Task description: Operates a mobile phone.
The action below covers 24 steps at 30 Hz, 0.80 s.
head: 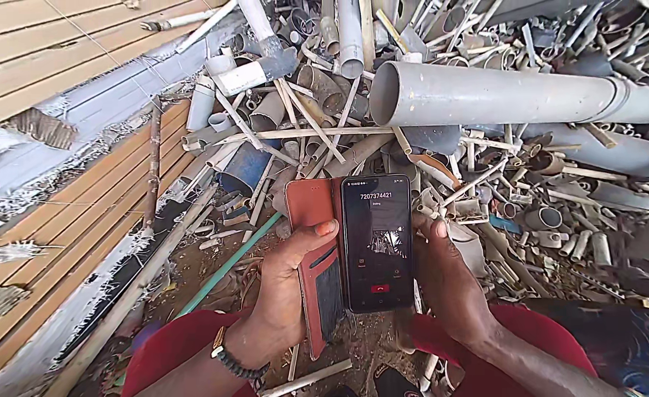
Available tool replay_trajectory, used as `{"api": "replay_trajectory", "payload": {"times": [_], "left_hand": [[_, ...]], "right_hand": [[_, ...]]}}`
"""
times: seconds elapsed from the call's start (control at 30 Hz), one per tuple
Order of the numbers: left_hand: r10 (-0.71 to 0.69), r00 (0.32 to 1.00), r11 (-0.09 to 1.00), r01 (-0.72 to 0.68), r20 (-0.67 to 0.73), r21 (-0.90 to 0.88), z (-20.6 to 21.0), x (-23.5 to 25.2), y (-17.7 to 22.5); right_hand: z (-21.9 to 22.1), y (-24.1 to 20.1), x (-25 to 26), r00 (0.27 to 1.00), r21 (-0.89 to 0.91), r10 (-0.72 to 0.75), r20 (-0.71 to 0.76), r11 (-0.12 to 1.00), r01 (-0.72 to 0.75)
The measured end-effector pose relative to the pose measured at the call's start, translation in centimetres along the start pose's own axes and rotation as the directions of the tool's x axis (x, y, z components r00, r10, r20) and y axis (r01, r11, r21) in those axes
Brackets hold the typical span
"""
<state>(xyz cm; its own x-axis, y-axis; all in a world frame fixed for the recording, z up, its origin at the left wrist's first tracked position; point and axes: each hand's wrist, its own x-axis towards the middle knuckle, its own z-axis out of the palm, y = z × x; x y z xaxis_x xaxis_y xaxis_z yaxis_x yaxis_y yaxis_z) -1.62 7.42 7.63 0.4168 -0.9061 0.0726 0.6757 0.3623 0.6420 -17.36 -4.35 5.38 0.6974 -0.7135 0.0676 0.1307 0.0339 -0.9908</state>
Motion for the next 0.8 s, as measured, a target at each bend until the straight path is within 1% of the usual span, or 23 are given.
{"api": "replay_trajectory", "payload": {"times": [0.1, 0.23, 0.4, 0.6, 0.7, 0.8], "left_hand": [[0.001, 1.000, 1.000, -0.001, -0.023, -0.004, 0.1, 0.2, 0.0], [0.006, 0.999, 1.000, -0.006, -0.053, -0.005, 0.3, 0.3, 0.3], [0.003, 1.000, 1.000, -0.003, -0.015, -0.004, 0.1, 0.3, 0.3], [0.018, 0.999, 0.999, -0.017, 0.040, -0.038, 0.2, 0.3, 0.3], [0.034, 0.999, 0.999, -0.034, -0.002, 0.012, 0.4, 0.4, 0.4], [0.022, 0.994, 0.995, -0.012, -0.107, 0.096, 0.9, 0.6, 0.6]], "right_hand": [[0.4, 0.0, 0.1, 0.998, -0.012, -0.058, 0.011, 0.998, 0.058], [0.5, -0.2, 0.2, 0.996, -0.032, -0.085, 0.022, 0.996, 0.086], [1.3, 0.8, -0.1, 0.974, -0.040, -0.173, -0.145, 0.985, 0.169], [1.7, 0.4, 0.0, 0.935, -0.081, -0.289, -0.207, 0.957, 0.278], [1.8, 0.2, 0.0, 0.913, -0.110, -0.334, -0.234, 0.942, 0.316], [1.7, -0.3, 0.1, 0.905, -0.095, -0.308, -0.292, 0.951, 0.293]]}}
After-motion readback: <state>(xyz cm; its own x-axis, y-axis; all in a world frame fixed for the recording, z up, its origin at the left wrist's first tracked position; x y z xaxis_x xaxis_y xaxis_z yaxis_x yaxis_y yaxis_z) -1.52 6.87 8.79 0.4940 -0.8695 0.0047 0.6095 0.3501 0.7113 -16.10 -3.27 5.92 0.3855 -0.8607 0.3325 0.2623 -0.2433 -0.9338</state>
